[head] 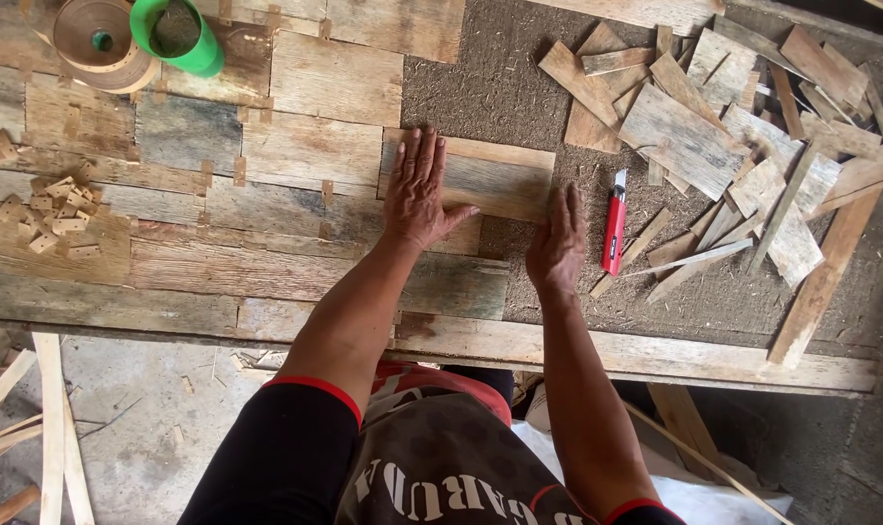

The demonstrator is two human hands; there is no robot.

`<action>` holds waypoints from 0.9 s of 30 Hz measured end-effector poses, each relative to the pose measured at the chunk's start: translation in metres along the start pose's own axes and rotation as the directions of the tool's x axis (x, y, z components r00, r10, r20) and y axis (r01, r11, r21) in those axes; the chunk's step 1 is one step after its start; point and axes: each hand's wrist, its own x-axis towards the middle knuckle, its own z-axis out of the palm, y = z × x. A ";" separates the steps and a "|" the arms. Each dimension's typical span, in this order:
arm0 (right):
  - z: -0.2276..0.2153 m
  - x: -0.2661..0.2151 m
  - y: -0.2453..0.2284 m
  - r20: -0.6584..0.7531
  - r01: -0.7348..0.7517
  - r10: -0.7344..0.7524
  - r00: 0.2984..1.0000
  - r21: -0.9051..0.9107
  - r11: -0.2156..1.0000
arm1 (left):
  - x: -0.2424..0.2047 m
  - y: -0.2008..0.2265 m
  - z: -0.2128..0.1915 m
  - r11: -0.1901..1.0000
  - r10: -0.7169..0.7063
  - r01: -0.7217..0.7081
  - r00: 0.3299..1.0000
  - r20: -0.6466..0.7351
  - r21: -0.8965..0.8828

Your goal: Assembling and cutting thin wood tiles to create a mosaic pattern on a panel.

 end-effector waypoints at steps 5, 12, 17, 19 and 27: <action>-0.017 -0.047 0.017 -0.180 0.013 -0.024 0.983 -0.061 0.998 | -0.003 0.003 -0.012 1.000 -0.002 0.002 0.999 0.032 0.011; -0.026 -0.105 0.050 -0.276 -0.168 0.110 0.955 -0.197 0.966 | 0.000 0.003 -0.004 1.000 -0.007 0.007 1.000 -0.022 -0.004; -0.029 -0.118 0.050 -0.257 -0.318 0.278 0.926 -0.133 0.939 | -0.002 0.004 -0.004 1.000 0.004 -0.005 0.999 -0.039 -0.022; -0.022 -0.121 0.053 -0.222 -0.354 0.328 0.918 -0.092 0.931 | -0.001 0.003 -0.005 1.000 -0.003 0.003 0.999 -0.036 -0.003; -0.014 -0.125 0.059 -0.291 -0.315 0.289 0.912 -0.049 0.948 | -0.003 0.004 -0.005 1.000 -0.007 0.007 0.999 -0.034 -0.018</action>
